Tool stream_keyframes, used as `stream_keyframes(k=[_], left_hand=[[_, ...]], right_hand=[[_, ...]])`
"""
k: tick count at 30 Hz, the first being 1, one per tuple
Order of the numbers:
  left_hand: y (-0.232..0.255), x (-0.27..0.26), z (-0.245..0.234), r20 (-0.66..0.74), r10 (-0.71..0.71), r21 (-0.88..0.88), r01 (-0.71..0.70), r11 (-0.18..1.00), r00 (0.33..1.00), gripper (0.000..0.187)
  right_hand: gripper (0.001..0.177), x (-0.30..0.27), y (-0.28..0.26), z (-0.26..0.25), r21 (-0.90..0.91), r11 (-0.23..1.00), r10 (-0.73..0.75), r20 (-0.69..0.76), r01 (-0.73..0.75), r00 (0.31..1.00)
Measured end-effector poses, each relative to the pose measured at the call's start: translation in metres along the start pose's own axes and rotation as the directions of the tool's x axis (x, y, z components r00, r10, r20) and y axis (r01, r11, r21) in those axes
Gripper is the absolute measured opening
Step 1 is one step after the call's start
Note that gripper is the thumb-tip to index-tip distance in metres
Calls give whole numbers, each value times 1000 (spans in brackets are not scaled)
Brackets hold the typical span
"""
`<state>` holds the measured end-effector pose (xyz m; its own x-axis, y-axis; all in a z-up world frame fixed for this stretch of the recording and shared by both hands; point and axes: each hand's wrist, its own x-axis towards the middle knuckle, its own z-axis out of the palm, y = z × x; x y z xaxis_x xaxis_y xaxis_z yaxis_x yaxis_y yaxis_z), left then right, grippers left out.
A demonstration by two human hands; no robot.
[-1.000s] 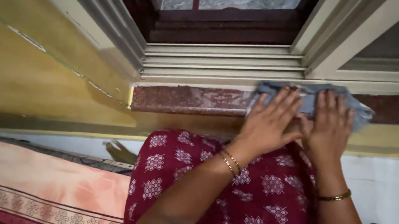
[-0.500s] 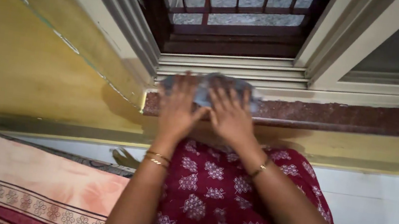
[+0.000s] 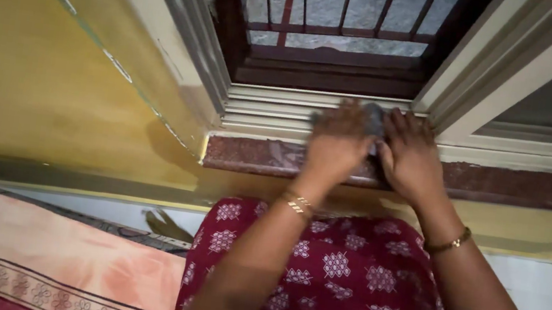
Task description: Cleaning the window grill and lower track using a grey cloth.
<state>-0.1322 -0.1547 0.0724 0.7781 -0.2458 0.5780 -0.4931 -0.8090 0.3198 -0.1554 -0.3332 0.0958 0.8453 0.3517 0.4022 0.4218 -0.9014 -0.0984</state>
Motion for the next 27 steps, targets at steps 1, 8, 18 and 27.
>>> stream_keyframes(k=[1,8,18,27], left_hand=[[2,1,12,-3,1,-6,-1,1000,1000,54],[-24,5,0,5,63,96,-63,993,998,49],[-156,-36,-52,-42,-51,168,58,984,998,49],[-70,5,-27,122,-105,322,60,945,987,57]], right_hand=[[51,1,-5,-4,-7,1000,1,1,-1,1000],[60,24,-30,17,157,985,66,49,-73,997],[85,80,-142,66,183,976,-112,-58,121,992],[91,39,-55,47,62,997,-37,29,35,999]])
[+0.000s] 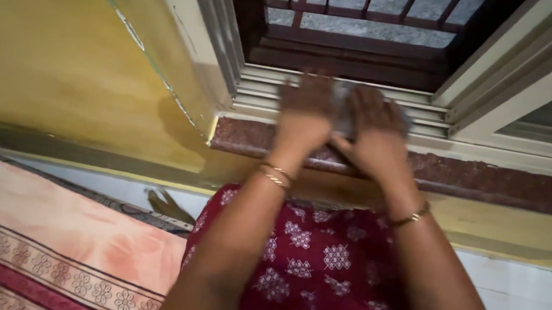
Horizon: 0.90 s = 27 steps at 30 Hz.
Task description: Cleaning the window grill and lower track using a grey cloth.
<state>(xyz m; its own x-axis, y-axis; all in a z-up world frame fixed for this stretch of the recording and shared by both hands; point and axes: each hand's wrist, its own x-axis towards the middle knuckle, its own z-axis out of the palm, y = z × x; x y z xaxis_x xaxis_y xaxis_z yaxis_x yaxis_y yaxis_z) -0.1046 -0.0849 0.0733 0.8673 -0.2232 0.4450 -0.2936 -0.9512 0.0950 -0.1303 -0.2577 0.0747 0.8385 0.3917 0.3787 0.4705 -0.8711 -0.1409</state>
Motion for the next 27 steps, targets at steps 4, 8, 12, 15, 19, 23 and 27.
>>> stream_keyframes(k=[4,8,12,15,19,23,27], left_hand=[[62,13,26,-88,49,-129,-60,990,995,58],[68,14,50,-115,60,-231,-86,969,992,54],[30,13,19,1,123,-232,-119,965,992,63],[-13,5,11,63,63,-200,-50,978,996,58],[-69,-9,-13,62,45,-146,-36,989,997,60],[-89,-24,-1,-38,53,-87,-56,995,998,62],[-68,-37,15,-123,89,-31,-93,995,988,54]], right_hand=[[93,-25,43,-13,-100,994,39,8,-38,999],[104,-29,40,-22,-184,979,96,17,-92,995],[108,-13,14,-16,-206,972,116,9,-112,993],[114,10,-17,3,-125,991,47,-8,-48,999],[117,36,-68,10,-115,993,-14,61,21,998],[119,36,-80,20,-9,1000,-27,2,27,1000],[114,29,-61,23,27,1000,-16,19,16,1000]])
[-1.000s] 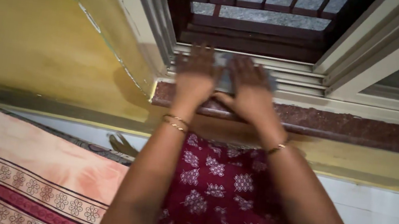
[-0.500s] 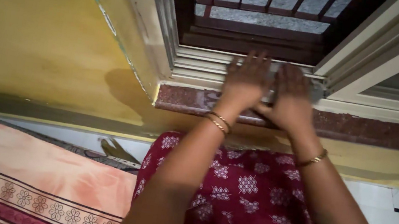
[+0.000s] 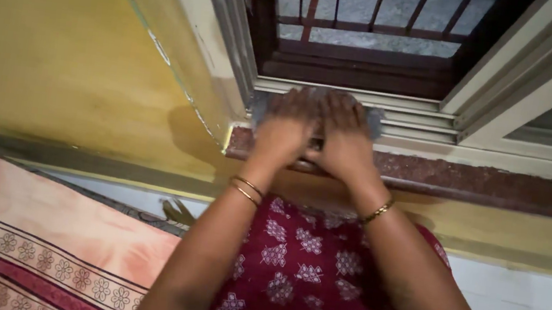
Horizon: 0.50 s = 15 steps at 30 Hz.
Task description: Cleaning the window grill and lower track using a grey cloth.
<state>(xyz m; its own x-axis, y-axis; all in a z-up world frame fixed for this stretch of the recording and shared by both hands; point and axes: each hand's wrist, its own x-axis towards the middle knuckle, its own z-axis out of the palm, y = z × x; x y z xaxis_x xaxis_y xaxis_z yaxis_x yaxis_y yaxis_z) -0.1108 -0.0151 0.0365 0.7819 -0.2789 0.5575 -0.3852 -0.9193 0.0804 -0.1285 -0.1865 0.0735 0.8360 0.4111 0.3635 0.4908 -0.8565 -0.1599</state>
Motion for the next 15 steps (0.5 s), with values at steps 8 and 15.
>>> stream_keyframes(k=[8,15], left_hand=[[110,35,-6,-1,57,-135,-56,989,998,61],[124,42,33,-50,51,-362,-65,930,997,59]], right_hand=[[103,-49,80,-42,-74,995,66,2,-65,998],[98,-66,99,-47,-151,973,169,-41,-174,985]])
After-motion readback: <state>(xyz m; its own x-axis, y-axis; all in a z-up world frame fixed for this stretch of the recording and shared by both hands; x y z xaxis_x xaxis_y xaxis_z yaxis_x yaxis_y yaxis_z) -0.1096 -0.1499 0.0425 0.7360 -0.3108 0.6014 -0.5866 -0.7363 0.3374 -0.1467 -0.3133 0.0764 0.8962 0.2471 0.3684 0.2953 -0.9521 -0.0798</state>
